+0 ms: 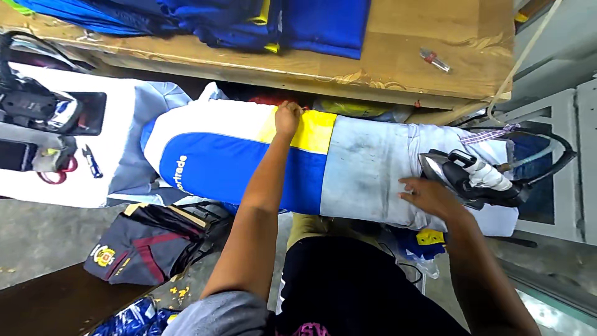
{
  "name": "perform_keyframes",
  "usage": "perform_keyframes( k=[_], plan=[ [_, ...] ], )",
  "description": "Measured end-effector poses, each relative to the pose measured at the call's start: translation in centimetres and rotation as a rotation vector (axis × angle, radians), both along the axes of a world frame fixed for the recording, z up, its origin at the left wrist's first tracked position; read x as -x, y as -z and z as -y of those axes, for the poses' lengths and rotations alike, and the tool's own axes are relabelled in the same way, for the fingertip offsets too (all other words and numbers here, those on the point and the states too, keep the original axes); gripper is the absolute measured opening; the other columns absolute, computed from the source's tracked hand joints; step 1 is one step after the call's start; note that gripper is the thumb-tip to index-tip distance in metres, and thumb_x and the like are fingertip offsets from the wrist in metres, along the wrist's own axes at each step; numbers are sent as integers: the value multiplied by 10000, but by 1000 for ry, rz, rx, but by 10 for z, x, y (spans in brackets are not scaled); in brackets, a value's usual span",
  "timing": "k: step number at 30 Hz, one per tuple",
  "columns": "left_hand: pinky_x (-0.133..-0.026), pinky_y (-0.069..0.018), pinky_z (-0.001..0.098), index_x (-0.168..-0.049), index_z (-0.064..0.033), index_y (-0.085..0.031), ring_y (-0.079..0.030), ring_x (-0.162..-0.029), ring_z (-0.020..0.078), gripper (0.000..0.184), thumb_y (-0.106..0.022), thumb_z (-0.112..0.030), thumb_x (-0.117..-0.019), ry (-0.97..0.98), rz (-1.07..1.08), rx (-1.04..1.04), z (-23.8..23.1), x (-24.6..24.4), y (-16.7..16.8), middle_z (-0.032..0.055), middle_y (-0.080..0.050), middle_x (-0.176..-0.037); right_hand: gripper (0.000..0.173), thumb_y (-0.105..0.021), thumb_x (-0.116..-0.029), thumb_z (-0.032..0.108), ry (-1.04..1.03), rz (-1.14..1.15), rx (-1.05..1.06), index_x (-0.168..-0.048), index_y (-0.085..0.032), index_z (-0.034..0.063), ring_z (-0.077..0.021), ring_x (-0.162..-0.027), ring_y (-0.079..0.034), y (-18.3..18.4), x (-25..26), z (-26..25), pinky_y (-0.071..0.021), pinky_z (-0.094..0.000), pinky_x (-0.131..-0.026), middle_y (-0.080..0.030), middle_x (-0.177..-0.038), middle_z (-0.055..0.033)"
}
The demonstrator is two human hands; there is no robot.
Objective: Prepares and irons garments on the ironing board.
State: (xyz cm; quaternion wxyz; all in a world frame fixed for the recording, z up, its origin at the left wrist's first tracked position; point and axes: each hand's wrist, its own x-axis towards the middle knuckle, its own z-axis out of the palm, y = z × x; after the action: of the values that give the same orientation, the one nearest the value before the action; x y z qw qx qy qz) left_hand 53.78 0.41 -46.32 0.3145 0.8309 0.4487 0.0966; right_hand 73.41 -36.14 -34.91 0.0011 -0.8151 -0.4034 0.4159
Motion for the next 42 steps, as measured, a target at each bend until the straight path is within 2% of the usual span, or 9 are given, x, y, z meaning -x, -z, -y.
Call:
perform_keyframes(
  k=[8, 16, 23, 26, 28, 31, 34, 38, 42],
  plan=[
    [-984, -496, 411, -1176, 71, -667, -647, -1057, 235, 264, -600, -144, -1039, -278, 392, 391, 3, 27, 1, 210, -680, -1146, 518, -576, -1035, 245, 328, 441, -624, -1462, -499, -39, -495, -1386, -457, -15, -106, -133, -365, -619, -1141, -468, -1489, -332],
    [-929, -527, 415, -1189, 66, -653, -662, -1013, 240, 267, -578, -149, -1051, -356, 435, 479, 20, 40, 10, 199, -685, -1134, 487, -596, -961, 136, 322, 526, -387, -1421, -545, -17, -534, -1418, -382, 10, -169, -192, -278, -760, -1094, -457, -1479, -351],
    [-837, -541, 323, -1169, 70, -633, -644, -879, 151, 230, -561, -117, -1055, -458, 586, 531, 37, 42, 15, 148, -676, -1017, 417, -632, -970, 142, 538, 340, -500, -1298, -566, -108, -459, -1181, -591, -9, -134, -195, -441, -642, -983, -597, -1270, -349],
    [-865, -540, 347, -1163, 82, -638, -655, -909, 174, 238, -553, -113, -1056, -430, 589, 498, 41, 44, 23, 168, -685, -1030, 364, -479, -1060, 147, 520, -30, -643, -1383, -450, -17, -107, -684, -610, -12, -68, -200, -562, -298, -645, -607, -993, -86],
    [-915, -533, 378, -1165, 88, -638, -661, -962, 204, 247, -551, -116, -1056, -395, 577, 466, 43, 44, 28, 192, -685, -1061, 384, -475, -1002, 71, 490, -313, -594, -1382, -454, 19, -55, -527, -504, -2, -13, -205, -463, -239, -503, -600, -825, -18],
    [-953, -516, 386, -1164, 80, -645, -661, -1012, 216, 245, -547, -119, -1059, -356, 536, 408, 47, 45, 26, 198, -688, -1092, 308, -418, -1098, 268, 334, -486, -371, -1241, -575, 45, -43, -488, -398, 28, 39, -225, -374, -211, -475, -488, -690, 31],
    [-940, -510, 356, -1154, 66, -650, -651, -995, 183, 228, -547, -114, -1059, -346, 539, 384, 49, 47, 27, 175, -686, -1077, 614, -267, -1104, 558, 245, -484, -173, -1025, -666, 98, -67, -469, -364, 53, 60, -253, -355, -239, -489, -422, -599, 54],
    [-925, -510, 360, -1145, 71, -649, -649, -975, 184, 229, -545, -115, -1061, -359, 550, 410, 50, 46, 25, 179, -684, -1058, 645, -280, -1100, 573, 152, -276, -26, -869, -640, 90, -108, -510, -346, 60, 75, -282, -338, -299, -540, -405, -610, 28],
    [-912, -511, 350, -1133, 66, -646, -644, -953, 171, 218, -543, -113, -1063, -367, 577, 428, 49, 45, 27, 170, -681, -1037, 664, -290, -1103, 560, 55, -190, 2, -918, -653, 36, -165, -633, -400, 66, 79, -300, -372, -386, -642, -487, -745, -48]
  ],
)
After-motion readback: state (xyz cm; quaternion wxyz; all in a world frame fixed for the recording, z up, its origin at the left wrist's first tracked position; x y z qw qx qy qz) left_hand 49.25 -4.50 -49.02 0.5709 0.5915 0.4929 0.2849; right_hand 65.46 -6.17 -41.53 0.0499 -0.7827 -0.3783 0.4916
